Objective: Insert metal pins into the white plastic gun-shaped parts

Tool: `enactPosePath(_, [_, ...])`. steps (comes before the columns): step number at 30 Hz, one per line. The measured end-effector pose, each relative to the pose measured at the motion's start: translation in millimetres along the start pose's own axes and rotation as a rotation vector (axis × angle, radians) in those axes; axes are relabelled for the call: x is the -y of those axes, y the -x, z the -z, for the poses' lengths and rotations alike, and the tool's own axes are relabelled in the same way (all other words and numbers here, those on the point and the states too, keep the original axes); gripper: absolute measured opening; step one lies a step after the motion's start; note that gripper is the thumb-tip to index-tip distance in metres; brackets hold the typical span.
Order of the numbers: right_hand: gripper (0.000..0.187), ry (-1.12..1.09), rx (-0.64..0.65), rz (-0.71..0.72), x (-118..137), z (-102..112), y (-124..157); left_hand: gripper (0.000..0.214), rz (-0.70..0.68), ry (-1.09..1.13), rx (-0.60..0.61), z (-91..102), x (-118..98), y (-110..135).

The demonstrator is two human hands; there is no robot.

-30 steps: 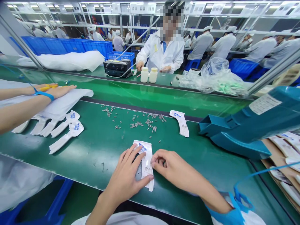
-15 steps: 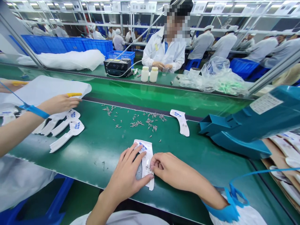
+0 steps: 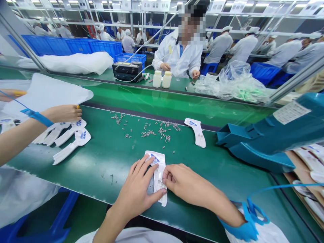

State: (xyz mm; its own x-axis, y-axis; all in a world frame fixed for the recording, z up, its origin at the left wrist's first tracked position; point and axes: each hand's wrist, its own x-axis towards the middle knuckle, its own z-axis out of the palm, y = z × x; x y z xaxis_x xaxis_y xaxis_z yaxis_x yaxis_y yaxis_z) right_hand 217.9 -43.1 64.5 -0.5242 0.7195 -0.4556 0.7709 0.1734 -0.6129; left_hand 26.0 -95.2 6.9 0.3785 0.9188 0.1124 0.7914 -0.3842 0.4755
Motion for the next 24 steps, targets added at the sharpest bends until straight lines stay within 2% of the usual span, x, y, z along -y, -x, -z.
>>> enactPosePath(5, [0.005,-0.021,-0.014,-0.025,1,-1,-5,0.064,-0.009,0.000,-0.012,-0.5,1,-2])
enactPosePath(9, [0.008,-0.035,-0.024,-0.013,-1,-2,-9,0.063,-0.006,-0.005,-0.010,-0.5,1,-3])
enactPosePath(14, [0.004,-0.221,-0.030,0.065,-5,-10,-4,0.062,-0.008,-0.001,-0.011,1.1,2,-1])
enactPosePath(18, [0.013,-0.361,-0.150,0.045,-1,-25,3,0.062,-0.029,0.040,-0.012,0.7,3,3])
enactPosePath(20, [0.015,-0.374,-0.225,0.048,1,-32,4,0.064,-0.027,0.065,-0.004,0.7,2,4])
enactPosePath(24, [0.014,-0.351,-0.289,0.031,-5,-33,3,0.073,-0.026,0.092,0.001,4.5,2,6])
